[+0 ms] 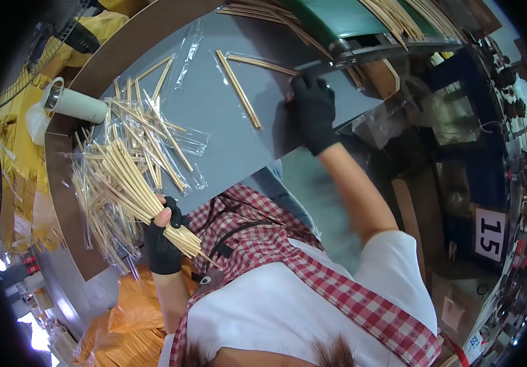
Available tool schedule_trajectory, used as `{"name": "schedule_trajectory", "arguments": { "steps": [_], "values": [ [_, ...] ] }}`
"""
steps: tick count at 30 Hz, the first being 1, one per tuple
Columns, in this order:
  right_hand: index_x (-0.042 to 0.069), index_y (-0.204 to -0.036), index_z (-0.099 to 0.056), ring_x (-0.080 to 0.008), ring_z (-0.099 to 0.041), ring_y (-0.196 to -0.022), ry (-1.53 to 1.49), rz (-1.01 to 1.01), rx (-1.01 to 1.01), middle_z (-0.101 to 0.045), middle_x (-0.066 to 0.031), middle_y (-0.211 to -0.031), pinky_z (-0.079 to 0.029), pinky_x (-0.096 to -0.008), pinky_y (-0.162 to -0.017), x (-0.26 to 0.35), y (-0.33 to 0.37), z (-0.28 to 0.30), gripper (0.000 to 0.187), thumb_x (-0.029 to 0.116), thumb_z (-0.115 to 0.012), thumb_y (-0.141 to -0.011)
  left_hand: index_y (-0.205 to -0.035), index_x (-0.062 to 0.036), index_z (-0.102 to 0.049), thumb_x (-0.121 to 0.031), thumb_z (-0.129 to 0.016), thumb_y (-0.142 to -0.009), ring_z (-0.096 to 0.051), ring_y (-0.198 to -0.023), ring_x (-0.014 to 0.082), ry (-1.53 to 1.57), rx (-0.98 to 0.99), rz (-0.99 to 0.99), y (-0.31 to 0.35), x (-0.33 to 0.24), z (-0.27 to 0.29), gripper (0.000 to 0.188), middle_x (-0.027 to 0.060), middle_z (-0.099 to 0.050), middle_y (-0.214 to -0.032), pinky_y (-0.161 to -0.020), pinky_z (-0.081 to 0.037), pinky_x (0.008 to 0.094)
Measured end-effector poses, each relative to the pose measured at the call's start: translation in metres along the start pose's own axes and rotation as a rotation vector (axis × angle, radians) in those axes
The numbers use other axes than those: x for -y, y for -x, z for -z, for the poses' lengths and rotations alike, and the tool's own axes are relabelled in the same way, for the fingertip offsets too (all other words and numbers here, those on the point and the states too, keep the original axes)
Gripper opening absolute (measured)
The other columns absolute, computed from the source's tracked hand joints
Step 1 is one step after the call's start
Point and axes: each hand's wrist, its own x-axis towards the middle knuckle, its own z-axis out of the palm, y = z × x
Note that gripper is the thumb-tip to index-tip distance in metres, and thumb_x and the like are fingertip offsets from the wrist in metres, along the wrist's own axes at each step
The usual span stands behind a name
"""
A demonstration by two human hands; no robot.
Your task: Sorting, bundling, and placing wooden sticks onto a production conveyor belt.
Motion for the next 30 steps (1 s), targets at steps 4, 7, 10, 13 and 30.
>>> {"name": "schedule_trajectory", "arguments": {
  "steps": [4,7,10,13,30],
  "values": [
    [0.008,-0.102,-0.061,-0.0344,-0.060,-0.089,0.174,-0.088,0.093,-0.062,-0.0138,-0.095,-0.047,-0.0419,-0.075,-0.029,-0.024,-0.021,0.026,0.013,-0.062,-0.076,-0.102,-0.0073,-0.050,-0.006,-0.063,-0.076,-0.046,-0.061,0.0097,-0.051,0.042,-0.006,-0.008,0.004,0.006,0.029,0.0023,-0.048,-0.081,-0.056,-0.041,0.0233],
    [0.010,-0.097,-0.063,-0.0311,-0.062,-0.084,-0.020,-0.119,0.221,-0.064,-0.0127,-0.087,-0.049,-0.0395,-0.071,-0.034,-0.021,-0.030,0.024,0.016,-0.065,-0.075,-0.101,-0.0075,-0.050,-0.007,-0.064,-0.076,-0.046,-0.061,0.0095,-0.042,0.022,-0.006,-0.012,0.006,0.010,0.029,0.0023,-0.049,-0.083,-0.057,-0.041,0.0238],
    [0.004,-0.082,-0.065,-0.0374,-0.062,-0.079,-0.449,-0.314,0.354,-0.064,-0.0191,-0.081,-0.049,-0.0392,-0.070,-0.038,-0.025,-0.026,0.015,0.014,-0.066,-0.070,-0.102,-0.0078,-0.050,-0.005,-0.063,-0.076,-0.046,-0.062,0.0094,-0.009,-0.001,0.003,-0.013,0.006,0.001,0.029,0.0025,-0.049,-0.086,-0.058,-0.040,0.0239],
    [0.002,-0.081,-0.064,-0.0236,-0.062,-0.070,-0.746,-0.335,0.479,-0.063,-0.0121,-0.073,-0.047,-0.0313,-0.065,-0.050,-0.027,-0.036,0.017,0.018,-0.067,-0.075,-0.103,-0.0077,-0.050,-0.004,-0.062,-0.078,-0.045,-0.063,0.0088,-0.004,0.019,0.015,-0.013,0.006,0.005,0.028,0.0022,-0.050,-0.089,-0.059,-0.040,0.0236],
    [0.003,-0.084,-0.058,-0.0075,-0.055,-0.067,-0.869,-0.242,0.492,-0.060,-0.0013,-0.074,-0.044,-0.0229,-0.058,-0.021,-0.002,-0.032,0.018,0.021,-0.062,-0.085,-0.106,-0.0082,-0.052,-0.002,-0.061,-0.080,-0.047,-0.063,0.0088,-0.003,-0.013,0.042,-0.015,0.015,0.008,0.028,0.0009,-0.052,-0.089,-0.061,-0.043,0.0255]
  ]
}}
